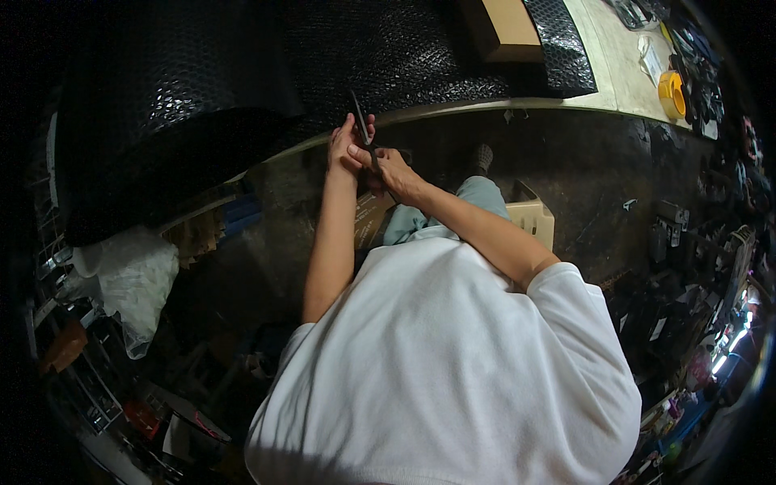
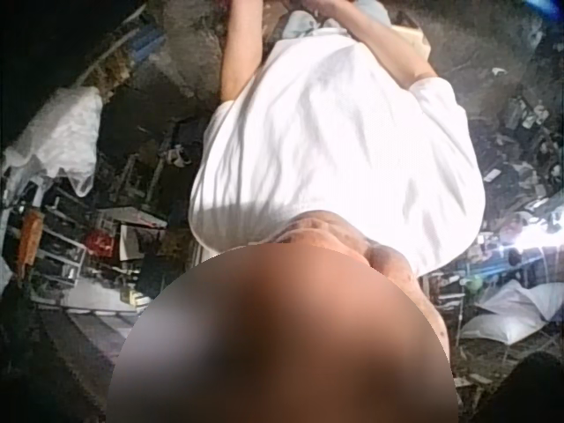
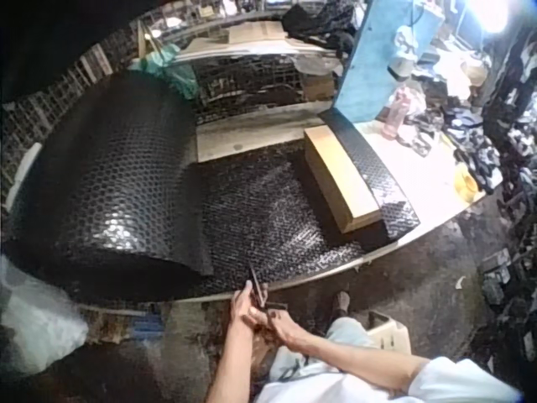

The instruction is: The person places a pair of silver flats into a cardboard box lined with tissue paper, then wraps the box in black bubble wrap and seals it with yellow tape. The person also briefly touches their face during the task.

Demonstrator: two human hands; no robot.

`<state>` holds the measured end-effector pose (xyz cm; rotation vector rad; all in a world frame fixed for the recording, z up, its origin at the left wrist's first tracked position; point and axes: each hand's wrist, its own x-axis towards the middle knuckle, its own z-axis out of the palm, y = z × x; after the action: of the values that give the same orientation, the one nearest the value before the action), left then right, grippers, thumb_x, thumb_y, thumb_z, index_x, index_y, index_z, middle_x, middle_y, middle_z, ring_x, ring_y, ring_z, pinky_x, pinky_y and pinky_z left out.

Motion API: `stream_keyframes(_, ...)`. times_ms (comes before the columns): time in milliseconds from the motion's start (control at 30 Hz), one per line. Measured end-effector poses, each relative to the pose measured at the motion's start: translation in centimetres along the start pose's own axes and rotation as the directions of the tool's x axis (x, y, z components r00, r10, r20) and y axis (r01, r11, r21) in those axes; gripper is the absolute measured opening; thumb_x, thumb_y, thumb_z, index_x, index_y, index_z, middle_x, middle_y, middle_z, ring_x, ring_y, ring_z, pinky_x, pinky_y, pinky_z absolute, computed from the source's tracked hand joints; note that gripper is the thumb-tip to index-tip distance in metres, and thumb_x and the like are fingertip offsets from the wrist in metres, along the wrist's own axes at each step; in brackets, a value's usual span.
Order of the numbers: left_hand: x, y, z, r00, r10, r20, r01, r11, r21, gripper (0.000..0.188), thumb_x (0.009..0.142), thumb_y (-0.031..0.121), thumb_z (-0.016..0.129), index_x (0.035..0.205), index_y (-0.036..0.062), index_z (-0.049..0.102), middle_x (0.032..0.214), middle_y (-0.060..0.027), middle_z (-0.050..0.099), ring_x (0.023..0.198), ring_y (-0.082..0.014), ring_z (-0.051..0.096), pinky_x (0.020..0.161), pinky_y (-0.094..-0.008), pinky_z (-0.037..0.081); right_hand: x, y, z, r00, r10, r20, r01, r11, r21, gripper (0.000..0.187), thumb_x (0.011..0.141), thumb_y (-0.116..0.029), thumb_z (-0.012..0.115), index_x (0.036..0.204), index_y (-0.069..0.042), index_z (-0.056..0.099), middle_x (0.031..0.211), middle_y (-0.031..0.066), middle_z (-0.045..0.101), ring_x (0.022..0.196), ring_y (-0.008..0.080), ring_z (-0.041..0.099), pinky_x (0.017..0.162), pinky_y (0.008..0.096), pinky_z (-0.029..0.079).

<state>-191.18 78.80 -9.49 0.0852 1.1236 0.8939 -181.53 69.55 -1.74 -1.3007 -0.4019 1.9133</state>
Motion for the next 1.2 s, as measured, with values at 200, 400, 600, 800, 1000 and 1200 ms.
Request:
stream_keyframes(200,0.9,-0.1,-1.0,0.969,-0.083,0.233,0.152,0.943,-0.295,0.020,0.091,0.014,0.060,0.096,-0.0022,0.049,0.097,-0.0235,0.063,0.090,-0.0293,0.065,0.077,-0.0334,0.057,1.0,0.9,0.3,1.000,-0.006,0.018,0.003,0.981,0.192,0.046,0.078,-0.049,0.072,0.072,-0.014,0.043,0.054,-0.0053,0.037,0.042,0.0065,0.031,0.039,0.0248,0.023)
stream_keyframes(400,0.2,-0.3,-0.7,0.977,0.053,0.207,-0.042,0.998,-0.055,0.020,0.092,0.015,0.057,0.093,-0.0037,0.051,0.100,-0.0248,0.064,0.089,-0.0286,0.066,0.082,-0.0330,0.056,1.4,0.1,0.0,1.000,0.005,-0.003,-0.004,0.992,0.129,0.046,0.079,-0.050,0.070,0.070,-0.012,0.046,0.053,-0.0047,0.038,0.042,0.0073,0.032,0.039,0.0249,0.023)
stream_keyframes(600,-0.6,-1.0,-1.1,0.999,0.041,0.020,-0.043,0.997,0.065,0.020,0.087,0.021,0.061,0.077,0.0085,0.049,0.091,-0.0128,0.066,0.072,-0.0195,0.063,0.058,-0.0298,0.051,5.2,-3.2,-0.8,0.998,0.010,-0.065,-0.008,1.000,0.025,0.051,0.079,-0.055,0.067,0.062,-0.010,0.050,0.052,-0.0024,0.042,0.042,0.0081,0.038,0.039,0.0250,0.028)
stream_keyframes(800,-0.4,-1.8,-1.1,0.988,0.146,0.058,-0.140,0.985,-0.103,0.011,0.092,0.008,0.054,0.083,0.0048,0.049,0.096,-0.0119,0.062,0.086,-0.0295,0.066,0.081,-0.0389,0.056,11.6,-8.9,-1.2,1.000,-0.008,-0.020,0.008,1.000,0.021,0.051,0.077,-0.055,0.069,0.060,-0.012,0.046,0.049,-0.0014,0.039,0.040,0.0117,0.037,0.040,0.0274,0.032)
stream_keyframes(1000,-0.5,-2.4,-1.9,0.990,0.144,0.009,-0.143,0.986,-0.085,0.022,0.089,0.004,0.058,0.093,0.0031,0.036,0.097,-0.0197,0.057,0.097,-0.0402,0.062,0.090,-0.0474,0.052,25.0,-18.7,-2.5,0.971,-0.200,0.130,0.231,0.923,-0.307,0.054,0.076,-0.043,0.073,0.110,-0.008,0.052,0.055,0.0001,0.043,0.046,0.0137,0.044,0.044,0.0286,0.040)
stream_keyframes(1200,-1.1,-3.3,-1.7,0.989,0.075,-0.124,-0.085,0.993,-0.078,0.020,0.094,0.019,0.054,0.097,0.0025,0.044,0.103,-0.0158,0.055,0.107,-0.0297,0.057,0.101,-0.0439,0.043,40.4,-33.2,-2.7,0.995,-0.101,-0.018,0.091,0.954,-0.286,0.084,0.068,-0.022,0.078,0.139,-0.024,0.033,0.071,0.0044,0.058,0.065,0.0190,0.057,0.062,0.0336,0.049)
